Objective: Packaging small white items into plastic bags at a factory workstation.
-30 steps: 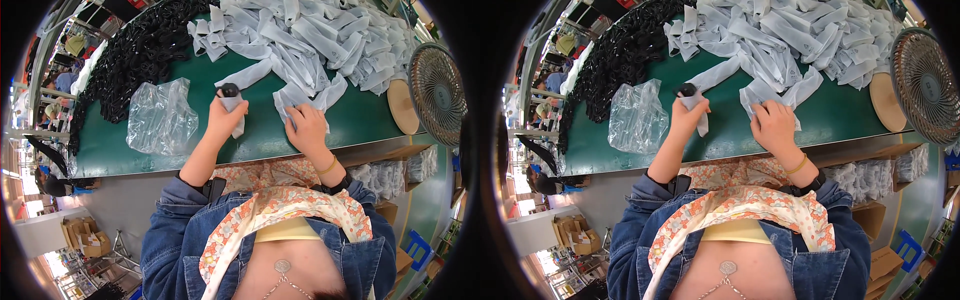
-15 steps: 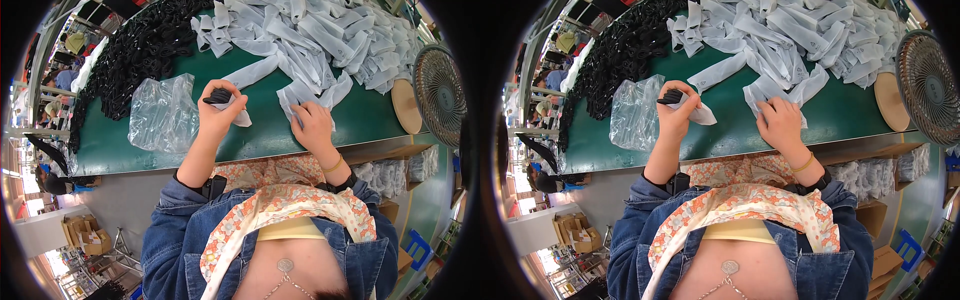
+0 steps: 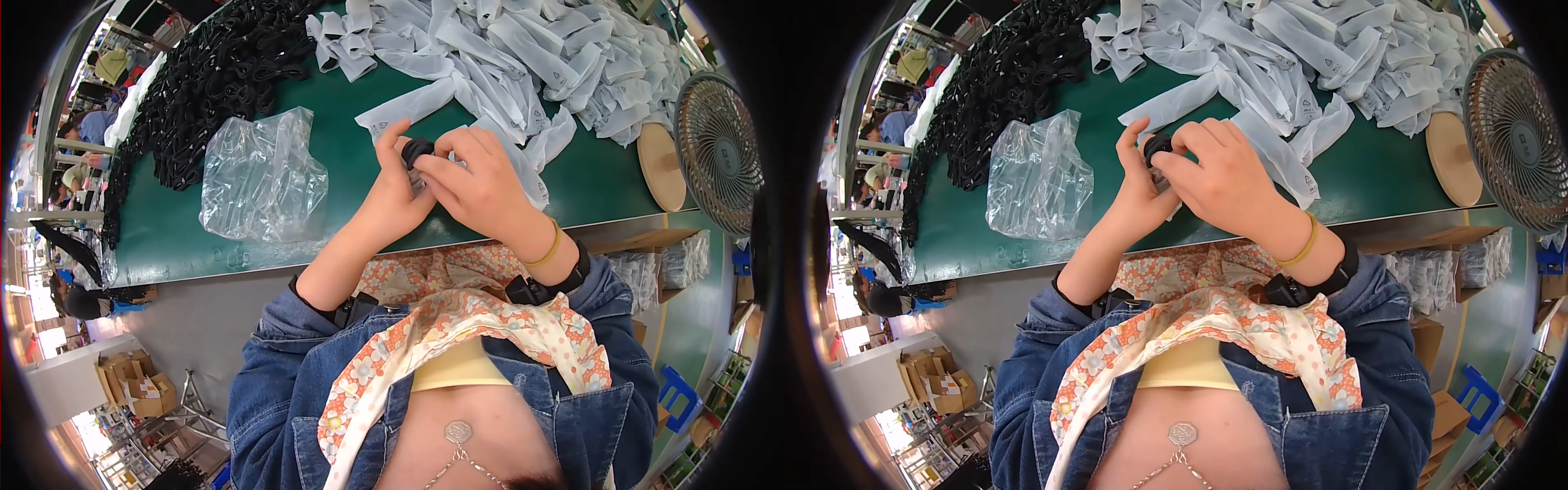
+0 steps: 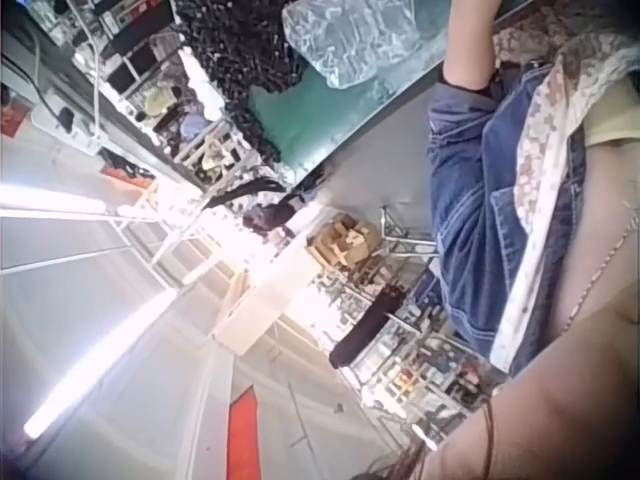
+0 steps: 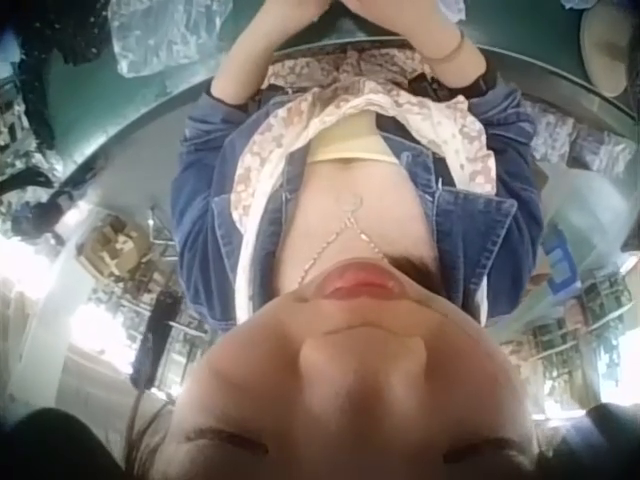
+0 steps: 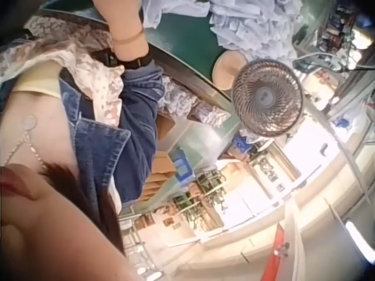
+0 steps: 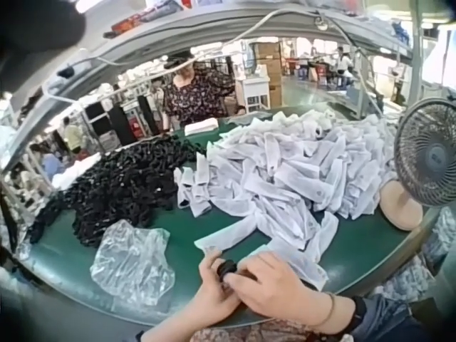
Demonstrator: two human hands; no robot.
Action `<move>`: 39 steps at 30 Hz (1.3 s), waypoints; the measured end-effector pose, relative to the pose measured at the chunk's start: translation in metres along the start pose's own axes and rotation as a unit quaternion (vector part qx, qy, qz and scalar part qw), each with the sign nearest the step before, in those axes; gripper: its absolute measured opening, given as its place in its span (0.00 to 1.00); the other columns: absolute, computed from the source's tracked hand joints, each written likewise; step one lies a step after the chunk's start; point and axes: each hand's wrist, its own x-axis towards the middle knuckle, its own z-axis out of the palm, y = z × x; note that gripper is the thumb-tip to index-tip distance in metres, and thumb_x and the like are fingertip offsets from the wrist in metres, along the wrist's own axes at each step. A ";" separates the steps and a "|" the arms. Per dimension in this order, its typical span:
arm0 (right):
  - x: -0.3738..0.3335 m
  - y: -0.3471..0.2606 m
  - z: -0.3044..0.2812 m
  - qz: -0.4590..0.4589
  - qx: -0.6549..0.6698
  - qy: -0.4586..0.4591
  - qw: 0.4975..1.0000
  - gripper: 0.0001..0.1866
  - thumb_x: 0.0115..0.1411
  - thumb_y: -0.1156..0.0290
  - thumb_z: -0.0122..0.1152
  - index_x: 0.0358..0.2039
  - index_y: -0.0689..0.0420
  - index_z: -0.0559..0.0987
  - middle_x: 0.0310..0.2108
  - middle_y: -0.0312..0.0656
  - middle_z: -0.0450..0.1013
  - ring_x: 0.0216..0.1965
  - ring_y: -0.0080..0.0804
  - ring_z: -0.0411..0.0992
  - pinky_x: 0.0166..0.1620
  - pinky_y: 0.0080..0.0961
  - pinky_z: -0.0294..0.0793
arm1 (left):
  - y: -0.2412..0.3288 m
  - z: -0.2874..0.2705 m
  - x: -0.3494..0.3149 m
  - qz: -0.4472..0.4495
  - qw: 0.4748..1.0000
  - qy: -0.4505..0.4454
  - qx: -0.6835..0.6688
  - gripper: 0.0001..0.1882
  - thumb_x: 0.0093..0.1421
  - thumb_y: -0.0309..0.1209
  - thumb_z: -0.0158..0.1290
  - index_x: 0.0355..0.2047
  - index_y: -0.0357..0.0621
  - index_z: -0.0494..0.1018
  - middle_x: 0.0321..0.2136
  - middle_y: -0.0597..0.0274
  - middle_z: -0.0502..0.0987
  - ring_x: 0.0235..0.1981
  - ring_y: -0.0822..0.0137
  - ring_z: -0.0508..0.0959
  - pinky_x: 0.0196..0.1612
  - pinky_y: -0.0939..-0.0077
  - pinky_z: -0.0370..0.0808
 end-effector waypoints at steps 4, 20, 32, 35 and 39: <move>0.001 -0.004 0.005 0.016 0.006 -0.007 1.000 0.14 0.42 0.77 0.65 0.33 0.56 0.77 0.32 0.38 0.68 0.34 0.37 0.67 0.37 0.31 0.64 | 0.005 -0.001 -0.004 -0.015 0.999 0.016 -0.030 0.46 0.50 0.12 0.49 0.61 0.48 0.32 0.39 0.53 0.64 0.38 0.65 0.71 0.41 0.74 0.70; 0.018 -0.008 -0.010 -0.087 0.027 -0.026 0.995 0.11 0.44 0.77 0.64 0.31 0.59 0.74 0.40 0.44 0.71 0.39 0.42 0.69 0.42 0.35 0.67 | 0.000 -0.014 -0.006 -0.034 0.987 0.005 -0.157 0.42 0.48 0.19 0.58 0.60 0.43 0.46 0.40 0.57 0.68 0.39 0.67 0.73 0.39 0.74 0.71; -0.026 0.028 -0.012 0.196 -0.066 -0.074 0.975 0.11 0.49 0.73 0.62 0.34 0.60 0.74 0.29 0.46 0.73 0.31 0.43 0.72 0.37 0.33 0.71 | -0.021 -0.055 -0.020 -0.341 0.938 0.019 -0.064 0.21 0.58 0.33 0.52 0.49 0.36 0.63 0.35 0.51 0.73 0.38 0.63 0.76 0.40 0.70 0.73; -0.053 0.025 -0.002 0.229 -0.176 -0.218 0.932 0.15 0.49 0.69 0.63 0.36 0.61 0.74 0.28 0.48 0.73 0.31 0.44 0.73 0.36 0.34 0.72 | -0.026 -0.055 -0.037 -0.277 0.954 0.036 0.107 0.21 0.57 0.33 0.52 0.46 0.34 0.65 0.36 0.46 0.74 0.38 0.52 0.76 0.41 0.64 0.73; -0.045 -0.002 0.018 0.255 -0.193 -0.291 0.902 0.19 0.49 0.64 0.63 0.38 0.63 0.73 0.30 0.50 0.73 0.33 0.46 0.73 0.36 0.37 0.72 | -0.013 -0.061 -0.033 -0.149 0.942 -0.027 0.301 0.23 0.53 0.34 0.54 0.46 0.33 0.65 0.38 0.41 0.73 0.40 0.44 0.74 0.43 0.59 0.72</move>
